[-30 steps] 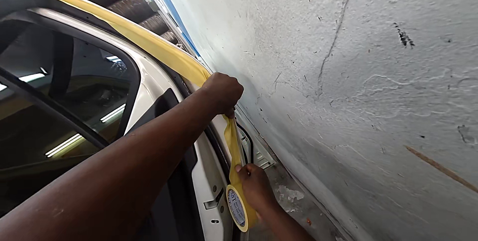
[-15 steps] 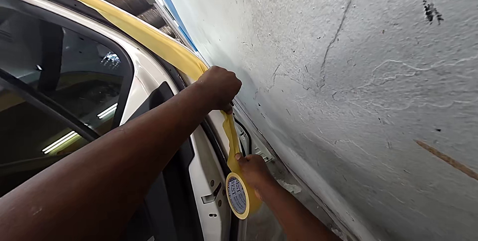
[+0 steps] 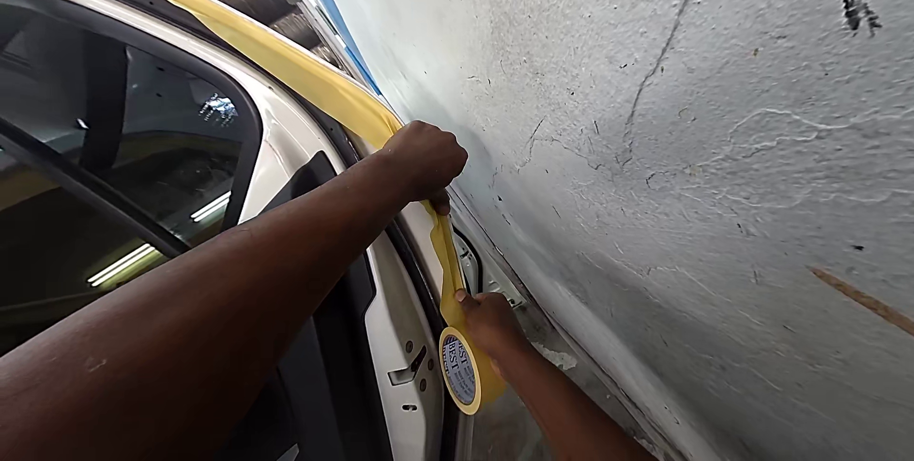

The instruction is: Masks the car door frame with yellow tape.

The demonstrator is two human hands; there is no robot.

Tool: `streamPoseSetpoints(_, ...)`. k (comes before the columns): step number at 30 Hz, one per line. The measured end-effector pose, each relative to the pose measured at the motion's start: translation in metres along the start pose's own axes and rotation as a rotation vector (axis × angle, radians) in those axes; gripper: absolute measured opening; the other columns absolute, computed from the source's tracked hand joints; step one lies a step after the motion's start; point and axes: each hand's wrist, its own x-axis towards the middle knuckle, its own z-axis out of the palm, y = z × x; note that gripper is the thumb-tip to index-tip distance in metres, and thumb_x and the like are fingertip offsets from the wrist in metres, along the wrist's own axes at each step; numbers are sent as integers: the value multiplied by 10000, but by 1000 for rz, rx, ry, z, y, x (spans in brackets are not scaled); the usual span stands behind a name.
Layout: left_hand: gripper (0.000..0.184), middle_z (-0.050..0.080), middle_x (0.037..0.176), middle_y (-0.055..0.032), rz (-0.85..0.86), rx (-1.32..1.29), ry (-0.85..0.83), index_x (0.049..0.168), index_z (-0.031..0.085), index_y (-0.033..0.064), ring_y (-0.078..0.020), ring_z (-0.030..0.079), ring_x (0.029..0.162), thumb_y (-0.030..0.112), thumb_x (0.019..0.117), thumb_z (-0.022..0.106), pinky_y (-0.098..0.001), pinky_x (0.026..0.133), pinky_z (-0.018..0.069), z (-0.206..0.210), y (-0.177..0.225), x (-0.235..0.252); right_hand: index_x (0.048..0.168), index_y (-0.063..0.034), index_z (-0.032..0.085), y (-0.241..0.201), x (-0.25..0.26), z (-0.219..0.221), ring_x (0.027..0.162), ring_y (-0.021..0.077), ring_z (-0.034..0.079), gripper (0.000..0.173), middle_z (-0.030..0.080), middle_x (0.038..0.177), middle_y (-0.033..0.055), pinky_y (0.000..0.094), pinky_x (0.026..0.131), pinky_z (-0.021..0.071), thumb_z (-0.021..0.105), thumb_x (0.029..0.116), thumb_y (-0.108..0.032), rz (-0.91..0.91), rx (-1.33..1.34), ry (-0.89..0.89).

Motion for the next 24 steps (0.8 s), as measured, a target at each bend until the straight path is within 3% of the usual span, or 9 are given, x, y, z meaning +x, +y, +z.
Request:
streamPoseSetpoints(7,466,663,825,-96,1,13,12,809,672,77,-295,675,832,525,833,795,-492,683,508,4,1,-1,992,-38,695,11,12,-1,928,246,670,481,685,964,135,468,824,534,529,1048,-487,-46,153,-14)
streamPoseSetpoints(12,462,675,856,-100,-22,-1,-6,833,691,76,-297,677,865,526,834,794,-497,717,510,2,2,-1,1019,-60,678,12,2,1,873,237,632,472,643,933,106,465,780,509,477,1069,-484,-65,56,20)
streamPoseSetpoints(20,454,674,841,-96,-15,1,1,827,686,76,-297,678,851,517,839,793,-495,710,509,3,2,0,1011,-64,664,2,6,-3,921,244,640,473,653,968,114,471,814,505,464,1071,-489,-14,-9,30)
streamPoseSetpoints(22,455,679,858,-88,-21,10,-5,840,691,82,-290,676,869,525,827,797,-494,741,508,4,3,1,1009,-68,668,1,7,-2,923,245,650,496,661,965,111,478,804,514,455,1067,-512,0,-20,33)
streamPoseSetpoints(24,489,700,922,-89,-80,23,-3,879,709,81,-292,668,940,546,775,821,-515,849,478,8,13,2,1013,-74,671,1,9,-1,919,245,656,505,665,958,108,483,798,521,448,1064,-524,6,-28,41)
